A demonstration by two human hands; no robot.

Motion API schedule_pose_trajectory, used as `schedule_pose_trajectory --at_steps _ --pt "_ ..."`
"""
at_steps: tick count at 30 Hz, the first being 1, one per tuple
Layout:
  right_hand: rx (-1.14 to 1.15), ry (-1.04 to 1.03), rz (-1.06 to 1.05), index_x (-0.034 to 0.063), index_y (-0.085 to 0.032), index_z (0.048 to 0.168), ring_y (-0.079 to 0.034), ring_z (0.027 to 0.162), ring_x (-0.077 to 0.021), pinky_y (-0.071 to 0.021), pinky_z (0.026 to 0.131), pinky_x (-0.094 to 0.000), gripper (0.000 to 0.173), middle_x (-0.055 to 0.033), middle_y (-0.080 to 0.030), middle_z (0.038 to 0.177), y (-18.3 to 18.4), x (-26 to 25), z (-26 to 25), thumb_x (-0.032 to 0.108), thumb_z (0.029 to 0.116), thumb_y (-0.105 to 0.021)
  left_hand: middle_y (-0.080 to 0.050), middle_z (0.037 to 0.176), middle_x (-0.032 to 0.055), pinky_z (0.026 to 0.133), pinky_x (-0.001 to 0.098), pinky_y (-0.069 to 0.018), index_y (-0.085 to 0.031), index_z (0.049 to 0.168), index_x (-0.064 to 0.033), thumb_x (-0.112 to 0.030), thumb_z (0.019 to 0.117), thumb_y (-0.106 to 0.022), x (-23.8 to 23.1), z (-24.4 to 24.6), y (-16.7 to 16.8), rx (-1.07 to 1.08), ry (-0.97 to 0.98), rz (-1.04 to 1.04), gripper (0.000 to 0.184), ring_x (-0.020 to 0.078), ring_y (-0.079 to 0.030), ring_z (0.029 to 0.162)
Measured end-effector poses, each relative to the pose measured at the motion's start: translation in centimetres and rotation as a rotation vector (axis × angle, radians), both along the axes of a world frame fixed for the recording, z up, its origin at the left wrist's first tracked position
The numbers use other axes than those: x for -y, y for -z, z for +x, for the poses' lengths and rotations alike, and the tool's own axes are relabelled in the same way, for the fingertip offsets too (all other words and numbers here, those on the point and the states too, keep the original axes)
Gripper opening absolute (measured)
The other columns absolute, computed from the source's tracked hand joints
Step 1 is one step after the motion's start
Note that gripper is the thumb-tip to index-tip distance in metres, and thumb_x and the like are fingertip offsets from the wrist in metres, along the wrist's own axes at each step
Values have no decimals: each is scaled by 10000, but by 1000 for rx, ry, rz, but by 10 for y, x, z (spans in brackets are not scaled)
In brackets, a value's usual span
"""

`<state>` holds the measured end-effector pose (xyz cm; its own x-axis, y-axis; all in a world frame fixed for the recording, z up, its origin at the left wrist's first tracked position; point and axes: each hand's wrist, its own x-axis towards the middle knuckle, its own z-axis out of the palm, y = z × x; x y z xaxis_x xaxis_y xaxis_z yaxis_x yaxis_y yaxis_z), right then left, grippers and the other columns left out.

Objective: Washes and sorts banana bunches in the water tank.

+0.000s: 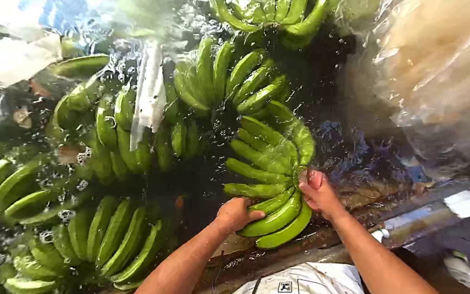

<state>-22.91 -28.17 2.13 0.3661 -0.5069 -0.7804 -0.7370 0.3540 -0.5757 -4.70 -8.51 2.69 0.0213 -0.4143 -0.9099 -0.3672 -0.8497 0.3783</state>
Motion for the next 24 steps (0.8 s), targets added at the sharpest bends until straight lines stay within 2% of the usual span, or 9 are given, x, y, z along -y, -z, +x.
schedule_pose_trajectory --at_steps 3,5,7,9,11,14,18,21,24 --pt "-138 -224 -92 -35 -384 1482 -657 1085 -329 -556 939 -496 956 -270 -611 1273 -1 6 10 360 776 -893 -692 1088 249 973 607 -480 -704 1127 26 -460 974 -673 -14 4 0 -51 -91 -61 511 394 -655 1071" --pt "-188 -299 -106 -50 -380 1491 -602 1217 -385 -494 1044 -540 972 -302 -576 1338 -5 9 16 379 785 -892 -698 1035 214 938 566 -494 -708 1098 21 -370 1003 -656 -22 7 1 -129 -146 -100 406 335 -663 994" --pt "-194 -309 -100 -42 -386 1481 -599 1213 -392 -496 1034 -546 941 -305 -572 1334 -8 9 19 367 797 -886 -704 1068 180 941 505 -507 -703 1154 5 -295 1024 -631 -26 13 -1 -217 -178 -103 335 271 -667 992" --pt "-182 -314 -102 -24 -398 1470 -618 1175 -382 -517 1002 -543 919 -292 -589 1307 -9 6 20 364 795 -886 -695 1173 189 1000 496 -499 -667 1267 4 -215 1031 -606 -28 21 -1 -310 -169 -83 327 265 -666 1078" --pt "-180 -320 -120 -13 -402 1473 -624 1160 -384 -524 984 -550 928 -290 -592 1302 -12 4 21 372 784 -890 -667 1215 204 1014 499 -481 -625 1309 16 -156 1035 -574 -27 26 -2 -365 -94 -81 328 277 -644 1113" --pt "-164 -331 -145 -33 -407 1467 -612 1170 -389 -509 998 -555 933 -298 -581 1313 -15 3 23 369 780 -894 -656 1178 273 1026 563 -452 -627 1253 71 -205 1065 -535 -29 20 1 -287 23 -166 347 376 -631 1127" --pt "-154 -318 -156 -18 -433 1438 -639 1089 -364 -538 920 -542 884 -282 -596 1273 -16 -1 25 369 785 -888 -688 1084 281 995 581 -472 -669 1174 75 -258 1110 -413 -36 -2 -2 -59 -36 -206 425 418 -660 1080" --pt "-128 -312 -180 -17 -448 1432 -625 1136 -374 -526 955 -557 896 -278 -588 1301 -16 -4 28 371 763 -899 -679 1054 265 978 561 -469 -667 1088 71 -279 1120 -369 -33 -10 -2 46 -125 -99 460 400 -652 1068" --pt "-108 -315 -184 -21 -461 1420 -613 1164 -386 -514 978 -567 892 -283 -581 1316 -13 -4 29 373 755 -904 -660 1014 244 919 547 -483 -662 1075 67 -288 1123 -380 -37 -6 3 6 -306 6 456 355 -645 985"
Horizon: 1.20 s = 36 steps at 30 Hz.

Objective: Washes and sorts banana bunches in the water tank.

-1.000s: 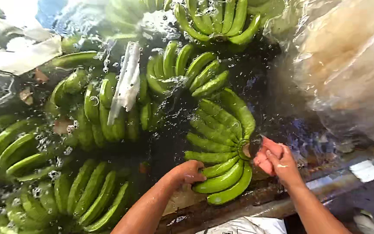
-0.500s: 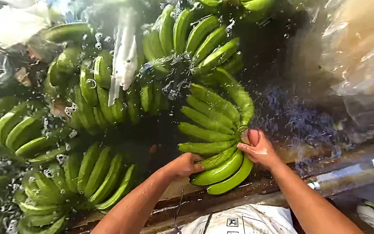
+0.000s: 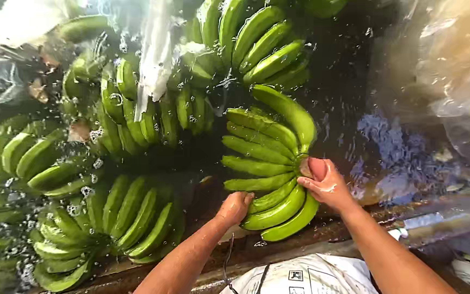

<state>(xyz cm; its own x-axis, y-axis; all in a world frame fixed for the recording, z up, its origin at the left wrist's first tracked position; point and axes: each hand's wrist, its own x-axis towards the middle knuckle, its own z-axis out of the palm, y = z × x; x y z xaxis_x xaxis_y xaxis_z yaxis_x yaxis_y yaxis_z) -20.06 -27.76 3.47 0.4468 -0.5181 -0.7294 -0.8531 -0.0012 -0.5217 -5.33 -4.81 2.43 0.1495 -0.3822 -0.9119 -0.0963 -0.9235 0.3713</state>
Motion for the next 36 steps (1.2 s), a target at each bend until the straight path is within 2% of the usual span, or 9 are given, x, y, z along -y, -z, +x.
schedule_pose_trajectory --at_steps 2,5,8,11,18,21,29,33,36 --pt "0 -19 3 -14 -463 1420 -612 1162 -392 -512 974 -575 882 -288 -577 1319 1 0 2 383 762 -896 -664 1015 190 895 484 -498 -669 1110 40 -260 1112 -420 -10 4 2 -113 -83 -68 391 266 -637 947" --pt "-5 -40 -8 -20 -466 1419 -618 1145 -403 -512 967 -583 875 -297 -589 1290 2 -1 5 387 773 -893 -691 1200 204 1040 480 -466 -677 1242 30 -236 1101 -450 -14 6 -1 -155 -9 -145 377 272 -650 1140" --pt "-8 -60 -20 -30 -464 1422 -606 1169 -409 -502 983 -586 867 -298 -580 1307 1 -3 9 377 784 -885 -650 881 173 828 524 -480 -681 951 25 -342 1089 -472 -9 -5 0 -2 -23 -56 444 294 -625 859" --pt "29 -81 -34 -49 -491 1366 -600 1156 -397 -491 982 -586 817 -290 -580 1287 1 -4 12 358 779 -888 -621 803 143 771 493 -479 -665 872 21 -352 1080 -502 -13 -7 5 7 -72 -39 457 261 -600 777" --pt "22 -133 25 -49 -475 1381 -617 1137 -393 -505 978 -575 837 -291 -600 1257 6 -1 13 370 783 -884 -702 1139 80 940 306 -530 -671 1266 -20 -174 1075 -504 -39 8 -2 -380 -252 -187 296 76 -655 999" --pt "16 -137 40 -37 -482 1383 -616 1141 -382 -504 979 -568 828 -279 -605 1258 5 -4 12 371 785 -882 -676 1216 142 1009 374 -492 -640 1303 4 -188 1086 -474 -40 7 -2 -352 -93 -198 334 157 -641 1093" --pt "-23 -161 28 -22 -496 1367 -630 1103 -380 -513 948 -574 820 -268 -625 1210 7 -6 4 400 779 -880 -663 995 240 927 549 -481 -651 1022 49 -340 1121 -366 -16 -38 -4 26 127 -4 492 382 -649 1015" --pt "43 -187 27 -34 -505 1348 -637 1065 -374 -528 915 -565 779 -272 -622 1201 10 2 14 354 791 -886 -666 948 200 879 525 -491 -679 993 39 -302 1107 -429 -21 -34 2 41 -183 43 438 319 -644 927" --pt "75 -212 -38 -33 -523 1347 -600 1156 -434 -497 968 -612 740 -309 -583 1284 13 9 23 307 801 -890 -687 933 108 810 382 -555 -690 1084 18 -214 1090 -478 -43 -33 6 -94 -611 -10 315 166 -661 840"
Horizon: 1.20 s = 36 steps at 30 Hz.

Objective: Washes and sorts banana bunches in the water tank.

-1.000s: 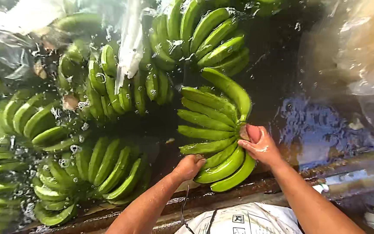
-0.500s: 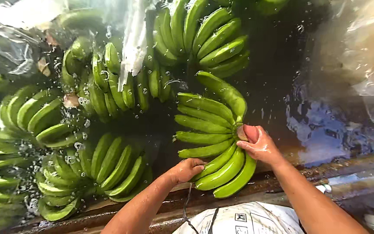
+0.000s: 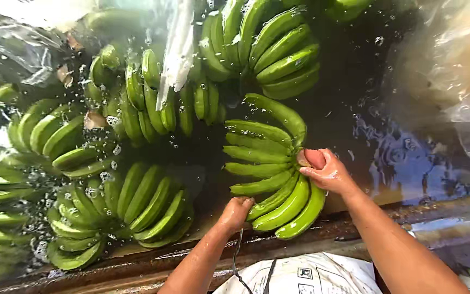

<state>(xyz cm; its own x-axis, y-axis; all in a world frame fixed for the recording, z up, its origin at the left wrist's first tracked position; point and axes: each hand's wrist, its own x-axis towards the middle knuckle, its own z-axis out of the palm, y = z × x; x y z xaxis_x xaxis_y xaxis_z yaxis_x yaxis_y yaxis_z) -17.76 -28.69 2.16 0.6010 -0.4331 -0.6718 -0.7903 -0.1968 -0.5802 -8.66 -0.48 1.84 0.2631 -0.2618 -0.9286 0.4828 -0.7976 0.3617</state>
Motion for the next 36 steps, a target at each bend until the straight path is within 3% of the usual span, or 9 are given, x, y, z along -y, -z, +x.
schedule_pose_trajectory --at_steps 5,9,16,22,25,27,30,33,36 --pt "71 -8 -114 -27 -564 1322 -625 1116 -447 -520 934 -623 536 -311 -589 1282 -11 27 -1 205 902 -804 -728 987 106 781 347 -612 -621 1211 31 -201 1072 -533 -43 41 -9 -125 -161 -55 285 168 -720 811" --pt "15 -64 -181 -18 -564 1321 -647 1049 -406 -542 877 -612 515 -285 -577 1291 -52 56 -35 207 912 -782 -583 1401 211 1067 461 -491 -491 1457 6 -320 953 -706 -22 71 -7 133 127 -96 638 274 -604 1250" --pt "-214 -276 -572 -102 -597 1283 -538 1188 -623 -449 955 -743 568 -420 -539 1297 -100 102 -180 124 814 -822 -635 1293 253 1042 622 -454 -615 1309 0 -408 914 -748 65 58 -5 269 710 198 583 416 -593 1252" --pt "-546 -181 -517 -85 -529 1394 -426 1282 -674 -361 977 -827 780 -462 -420 1402 -80 117 -257 129 751 -915 -695 1179 222 1042 554 -475 -674 1247 6 -323 968 -703 48 51 -1 305 642 -59 432 359 -653 1150" --pt "-449 -194 -595 -65 -585 1356 -315 1365 -692 -218 1049 -859 728 -462 -362 1477 -86 104 -218 182 755 -914 -697 1197 208 1054 502 -473 -666 1276 7 -251 996 -659 45 52 -11 283 595 -147 381 312 -659 1149" --pt "-196 -219 -642 -75 -599 1337 -409 1316 -668 -309 1044 -812 590 -442 -425 1443 -82 84 -173 188 852 -807 -673 1266 200 1054 466 -486 -625 1340 4 -227 1011 -628 40 52 -13 238 564 -184 401 279 -659 1161" --pt "-67 -75 -211 -21 -458 1490 -512 1332 -463 -455 1075 -597 647 -325 -441 1499 -57 42 -95 308 978 -675 -612 1355 172 956 378 -548 -530 1449 -22 -156 1017 -588 29 50 -12 118 462 -239 456 203 -678 1056" --pt "-24 -17 66 -25 -346 1551 -440 1425 -400 -372 1171 -545 821 -309 -411 1540 -20 16 -38 366 941 -731 -588 1385 159 943 342 -561 -491 1480 -25 -71 973 -568 18 48 -12 11 311 -295 515 168 -676 1064" --pt "-94 -108 31 -45 -482 1448 -556 1303 -411 -414 1114 -591 798 -307 -584 1359 -6 18 -5 439 891 -787 -630 1321 140 932 322 -567 -487 1465 12 -69 889 -587 9 44 -6 -46 145 -362 591 143 -676 1053"
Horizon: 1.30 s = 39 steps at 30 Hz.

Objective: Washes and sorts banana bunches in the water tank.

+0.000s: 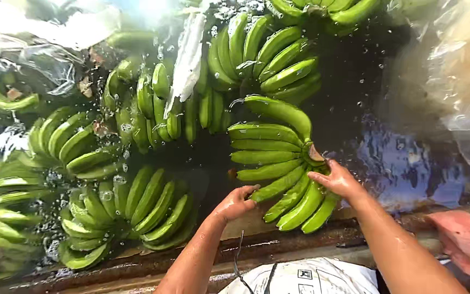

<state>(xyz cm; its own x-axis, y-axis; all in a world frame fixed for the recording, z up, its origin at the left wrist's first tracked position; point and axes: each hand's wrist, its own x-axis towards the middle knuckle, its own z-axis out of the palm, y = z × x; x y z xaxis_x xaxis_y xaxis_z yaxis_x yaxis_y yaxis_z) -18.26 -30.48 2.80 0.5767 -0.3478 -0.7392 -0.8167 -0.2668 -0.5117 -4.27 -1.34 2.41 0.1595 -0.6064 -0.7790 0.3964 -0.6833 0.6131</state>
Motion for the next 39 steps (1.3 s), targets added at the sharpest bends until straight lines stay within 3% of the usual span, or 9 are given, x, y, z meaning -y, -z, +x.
schedule_pose_trajectory --at_steps 7,12,15,19,22,26,30,34,39 --pt "-166 -111 -58 -31 -628 1286 -621 1170 -450 -442 1024 -667 728 -290 -666 1190 11 6 41 528 853 -802 -671 836 80 565 271 -582 -636 1147 16 -261 1088 -514 27 -4 -1 -158 -338 317 308 135 -653 598" --pt "-183 -69 -188 -10 -665 1187 -646 1088 -466 -471 934 -674 597 -277 -689 1089 -3 -15 50 489 882 -787 -657 870 141 741 417 -562 -671 998 19 -301 1114 -398 40 -14 5 273 -30 456 436 219 -660 746" --pt "-172 -60 -245 -7 -670 1170 -664 1030 -467 -492 877 -673 597 -267 -697 1033 -10 -28 48 510 888 -773 -684 1080 256 931 530 -514 -675 1145 65 -297 1131 -338 44 -19 6 344 -108 580 494 350 -678 1005" --pt "-163 -37 -274 -8 -666 1128 -673 995 -455 -495 852 -664 577 -262 -697 993 -15 -35 47 510 894 -766 -684 985 151 689 372 -588 -662 1208 -12 -356 1135 -328 32 -22 14 188 -433 516 486 201 -676 733" --pt "-168 -18 -257 5 -666 1177 -667 1028 -463 -490 871 -671 586 -266 -700 1035 -17 -36 52 514 901 -757 -696 1025 116 685 302 -606 -629 1299 -5 -252 1108 -447 11 -14 5 151 -318 289 361 136 -693 739" --pt "-149 5 -236 10 -667 1198 -668 1031 -458 -492 878 -669 588 -263 -701 1046 -20 -37 54 508 901 -760 -683 769 56 578 285 -567 -696 1024 -19 -273 1014 -653 18 -3 2 241 -282 373 258 111 -635 568" --pt "-125 6 -227 9 -672 1194 -664 1039 -458 -484 890 -678 605 -267 -699 1052 -18 -33 53 521 886 -771 -721 1001 91 692 295 -620 -681 1209 -19 -215 1037 -615 9 10 -2 116 -189 224 269 125 -709 736" --pt "-156 -8 -210 4 -664 1238 -647 1112 -459 -464 949 -671 615 -273 -695 1117 -21 -29 58 510 901 -759 -691 1180 169 912 377 -580 -494 1479 -21 -223 1033 -588 2 16 -10 261 257 98 499 201 -714 956" --pt "-190 -6 -236 33 -672 1208 -668 1053 -449 -489 891 -663 576 -246 -709 1060 -25 -40 62 515 903 -754 -694 1156 224 993 568 -495 -629 1267 -19 -478 908 -734 25 -4 -10 576 347 454 592 386 -659 1136"
